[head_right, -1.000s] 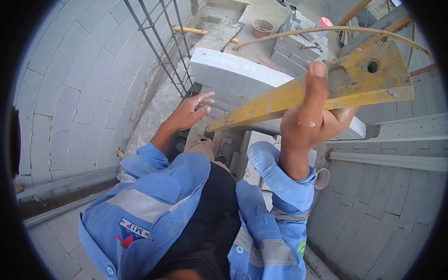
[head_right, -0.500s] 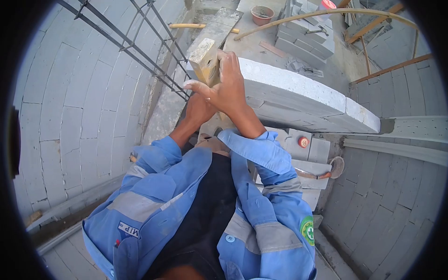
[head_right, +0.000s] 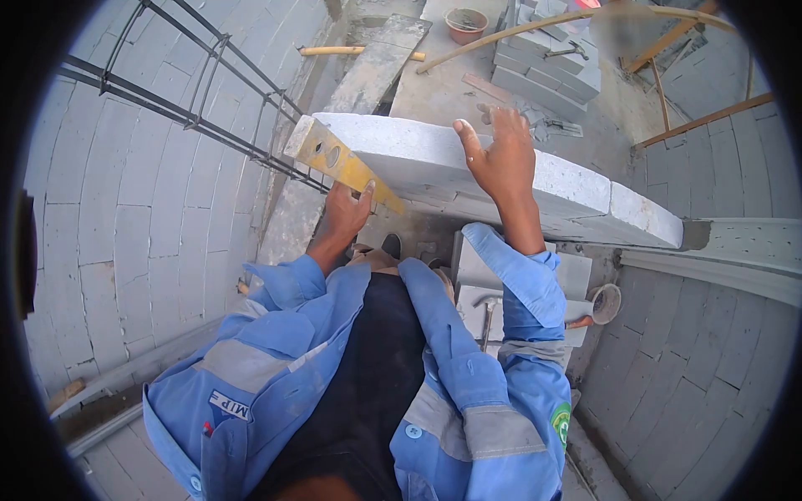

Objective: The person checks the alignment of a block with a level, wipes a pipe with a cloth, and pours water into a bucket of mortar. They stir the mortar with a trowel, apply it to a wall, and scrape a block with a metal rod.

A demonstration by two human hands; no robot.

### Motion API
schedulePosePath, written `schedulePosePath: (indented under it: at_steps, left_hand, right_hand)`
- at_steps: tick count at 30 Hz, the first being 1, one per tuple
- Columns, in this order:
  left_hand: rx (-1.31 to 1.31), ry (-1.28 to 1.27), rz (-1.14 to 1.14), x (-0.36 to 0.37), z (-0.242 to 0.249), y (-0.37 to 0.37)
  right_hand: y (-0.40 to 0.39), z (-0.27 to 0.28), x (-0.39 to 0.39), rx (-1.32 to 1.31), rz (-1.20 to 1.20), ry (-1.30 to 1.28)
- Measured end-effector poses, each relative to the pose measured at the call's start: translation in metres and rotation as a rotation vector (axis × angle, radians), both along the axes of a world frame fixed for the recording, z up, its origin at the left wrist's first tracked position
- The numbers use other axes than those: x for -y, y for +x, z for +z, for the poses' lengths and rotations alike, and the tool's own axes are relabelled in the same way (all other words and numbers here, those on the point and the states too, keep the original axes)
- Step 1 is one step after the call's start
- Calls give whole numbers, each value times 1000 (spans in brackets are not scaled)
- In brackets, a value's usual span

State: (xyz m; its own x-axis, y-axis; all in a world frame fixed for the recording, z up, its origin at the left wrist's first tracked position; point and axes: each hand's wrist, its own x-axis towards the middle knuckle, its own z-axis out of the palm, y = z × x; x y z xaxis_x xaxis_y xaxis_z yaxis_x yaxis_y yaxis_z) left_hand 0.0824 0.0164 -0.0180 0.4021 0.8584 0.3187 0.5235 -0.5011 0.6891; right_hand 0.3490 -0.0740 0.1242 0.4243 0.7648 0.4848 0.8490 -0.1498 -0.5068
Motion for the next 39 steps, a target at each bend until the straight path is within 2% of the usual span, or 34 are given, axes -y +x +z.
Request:
schedulePosePath:
  at_steps: [2,6,10,13,15,17,19,23,25,27,29,33,34,39]
  left_hand:
    - [33,-68,104,7,7,12]
    - [-13,-23,173,12,-5,20]
    - [-23,-76,258,13,-14,25]
    - [-50,-60,282,13,-21,24]
    - [89,-54,287,18,-9,35]
    - [31,-52,309,23,1,41]
    - [40,-211,362,24,0,39]
    - [-65,-159,380,21,-13,30]
    - [59,-200,409,24,-12,34]
    - [77,-132,428,23,-15,34]
    - [-51,-112,384,22,-13,32]
    - [-30,-212,403,20,-11,32]
    - [63,-152,368,20,-18,32]
    - [2,-202,397,21,-10,34]
  right_hand:
    - [12,-12,2,52,31,-60]
    - [25,-29,11,120,58,-262]
    - [28,-51,24,37,90,-256]
    - [29,-57,25,64,110,-123]
    - [30,-56,26,74,126,-81]
    - [31,-57,27,39,140,-73]
    - [31,-56,29,10,152,-69]
    - [35,-55,30,-7,189,-68]
    - [35,-56,31,-16,223,-72]
    - [36,-58,31,39,245,-131]
    - [35,-63,28,78,257,-145]
    - [37,-62,25,178,250,-195]
    - [37,-61,24,176,260,-187]
    - [37,-59,24,225,252,-208]
